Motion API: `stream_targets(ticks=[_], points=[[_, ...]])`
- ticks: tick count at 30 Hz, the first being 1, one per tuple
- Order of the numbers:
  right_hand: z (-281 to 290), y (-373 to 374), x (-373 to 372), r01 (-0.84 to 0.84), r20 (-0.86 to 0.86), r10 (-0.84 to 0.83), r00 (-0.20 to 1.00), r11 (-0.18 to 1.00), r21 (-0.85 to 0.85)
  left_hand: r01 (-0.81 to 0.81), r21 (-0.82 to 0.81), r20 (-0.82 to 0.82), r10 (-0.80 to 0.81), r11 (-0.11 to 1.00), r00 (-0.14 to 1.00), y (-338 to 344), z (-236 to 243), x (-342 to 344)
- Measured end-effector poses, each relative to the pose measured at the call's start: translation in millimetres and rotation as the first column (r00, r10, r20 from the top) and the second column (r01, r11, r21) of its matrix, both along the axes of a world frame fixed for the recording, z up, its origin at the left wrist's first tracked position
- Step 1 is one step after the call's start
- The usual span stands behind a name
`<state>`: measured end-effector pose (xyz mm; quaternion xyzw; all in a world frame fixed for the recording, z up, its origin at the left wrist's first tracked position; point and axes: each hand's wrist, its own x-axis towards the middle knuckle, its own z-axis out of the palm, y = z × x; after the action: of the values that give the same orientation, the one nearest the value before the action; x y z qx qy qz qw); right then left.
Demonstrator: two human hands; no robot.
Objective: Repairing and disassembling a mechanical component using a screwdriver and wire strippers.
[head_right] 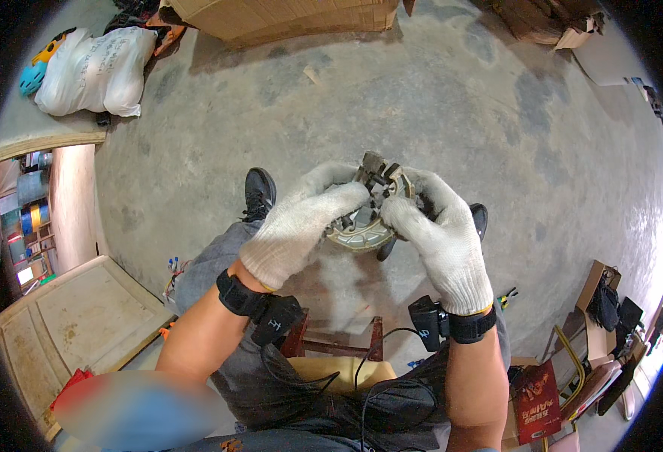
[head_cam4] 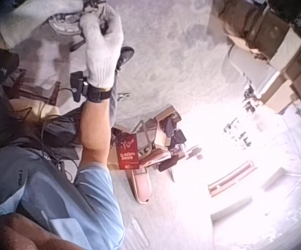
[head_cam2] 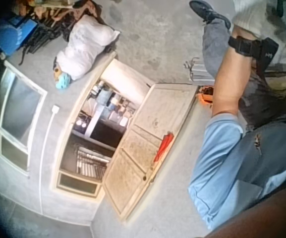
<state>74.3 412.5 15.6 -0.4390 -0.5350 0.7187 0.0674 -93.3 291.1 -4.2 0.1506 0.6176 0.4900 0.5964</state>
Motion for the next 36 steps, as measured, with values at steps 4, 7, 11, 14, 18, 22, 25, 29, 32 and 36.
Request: stream_targets(ticks=[4, 7, 11, 14, 18, 22, 25, 29, 32, 36], points=[[-7.5, 0.9, 2.4, 0.016, -0.057, -0.018, 0.998, 1.000, -0.026, -0.026, -0.013, 0.038, 0.027, 1.000, 0.999, -1.8, -1.1, -0.6], [-10.6, -0.2, 3.5, 0.060, -0.090, -0.061, 0.994, 0.998, -0.012, -0.008, -0.030, -0.006, 0.008, 1.000, 1.000, 0.2, 6.0, 0.2], [-13.2, -5.0, 0.4, 0.123, -0.138, -0.140, 0.980, 0.985, -0.119, -0.015, 0.011, -0.028, 0.015, 1.000, 0.999, 3.0, 6.6, 3.7], [-17.8, -3.3, 2.0, 0.148, -0.150, -0.177, 0.973, 0.972, -0.185, -0.015, -0.002, -0.024, 0.015, 1.000, 1.000, 3.2, 5.0, 3.6], [-17.1, -2.5, 2.1, 0.166, -0.062, -0.176, 0.983, 0.977, -0.135, 0.007, -0.041, -0.070, -0.010, 0.999, 0.997, 5.6, 5.8, 2.0], [-19.0, -8.0, -3.5, 0.251, -0.158, -0.279, 0.947, 0.952, -0.177, 0.001, -0.073, -0.086, -0.008, 0.997, 0.996, 7.3, 10.9, 2.4], [-20.7, -7.7, -3.3, 0.277, -0.179, -0.312, 0.933, 0.941, -0.197, 0.015, -0.093, -0.095, -0.024, 0.996, 0.995, 8.8, 14.9, 1.4], [-22.9, -7.7, -2.5, 0.277, -0.223, -0.330, 0.917, 0.931, -0.237, -0.009, -0.037, -0.072, 0.006, 0.999, 0.997, 6.3, 10.4, 5.1], [-26.4, -6.2, 1.3, 0.265, -0.244, -0.320, 0.915, 0.936, -0.233, 0.000, 0.042, -0.085, 0.003, 0.999, 0.996, 5.7, 6.9, 5.0], [-29.1, -7.2, 0.8, 0.252, -0.326, -0.342, 0.881, 0.924, -0.287, 0.065, 0.085, 0.033, -0.068, 0.994, 0.997, 4.4, 3.7, 0.5]])
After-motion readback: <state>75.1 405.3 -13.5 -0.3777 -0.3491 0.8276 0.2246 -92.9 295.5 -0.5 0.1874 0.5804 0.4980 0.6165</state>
